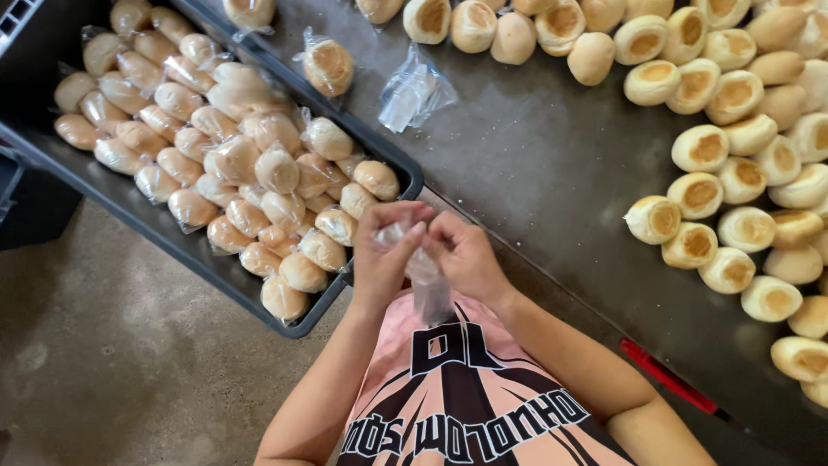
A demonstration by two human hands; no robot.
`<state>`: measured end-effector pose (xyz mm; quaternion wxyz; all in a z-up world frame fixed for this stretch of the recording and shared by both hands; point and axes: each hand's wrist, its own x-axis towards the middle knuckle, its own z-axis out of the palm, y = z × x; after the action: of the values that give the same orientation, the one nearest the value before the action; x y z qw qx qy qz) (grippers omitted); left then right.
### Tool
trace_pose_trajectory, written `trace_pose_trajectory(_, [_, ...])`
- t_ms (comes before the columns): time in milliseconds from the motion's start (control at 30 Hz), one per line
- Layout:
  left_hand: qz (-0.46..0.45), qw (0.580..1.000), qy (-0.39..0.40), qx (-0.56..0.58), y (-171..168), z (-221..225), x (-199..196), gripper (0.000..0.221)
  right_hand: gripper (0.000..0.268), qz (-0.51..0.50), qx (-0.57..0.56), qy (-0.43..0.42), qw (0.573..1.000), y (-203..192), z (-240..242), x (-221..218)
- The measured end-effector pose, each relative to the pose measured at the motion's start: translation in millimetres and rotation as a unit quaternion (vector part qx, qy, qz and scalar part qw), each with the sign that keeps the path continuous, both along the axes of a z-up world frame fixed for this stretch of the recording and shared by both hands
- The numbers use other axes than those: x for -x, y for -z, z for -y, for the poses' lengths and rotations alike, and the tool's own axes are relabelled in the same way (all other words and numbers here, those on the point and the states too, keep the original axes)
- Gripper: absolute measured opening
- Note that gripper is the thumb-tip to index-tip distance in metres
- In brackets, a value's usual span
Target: The person picks up individual pieces of bread from a table and places them into plastic bags, sealing each bag by hand.
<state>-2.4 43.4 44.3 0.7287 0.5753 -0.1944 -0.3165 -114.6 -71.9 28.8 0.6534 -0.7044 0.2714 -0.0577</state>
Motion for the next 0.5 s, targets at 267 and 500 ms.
trace_pose_trajectory(267, [-0.032, 0.995, 0.088, 0.038, 2.0, 38.4, 8.7, 0.041, 0.016, 0.101, -0.076, 0.060, 0.990, 13.9, 19.6, 38.6])
trace_pose_trajectory(500, [-0.105, 0.993, 0.054, -0.002, 14.2, 52.9, 16.1, 0.028, 0.020, 0.116, -0.145, 0.266, 0.946, 18.6, 25.3, 53.4])
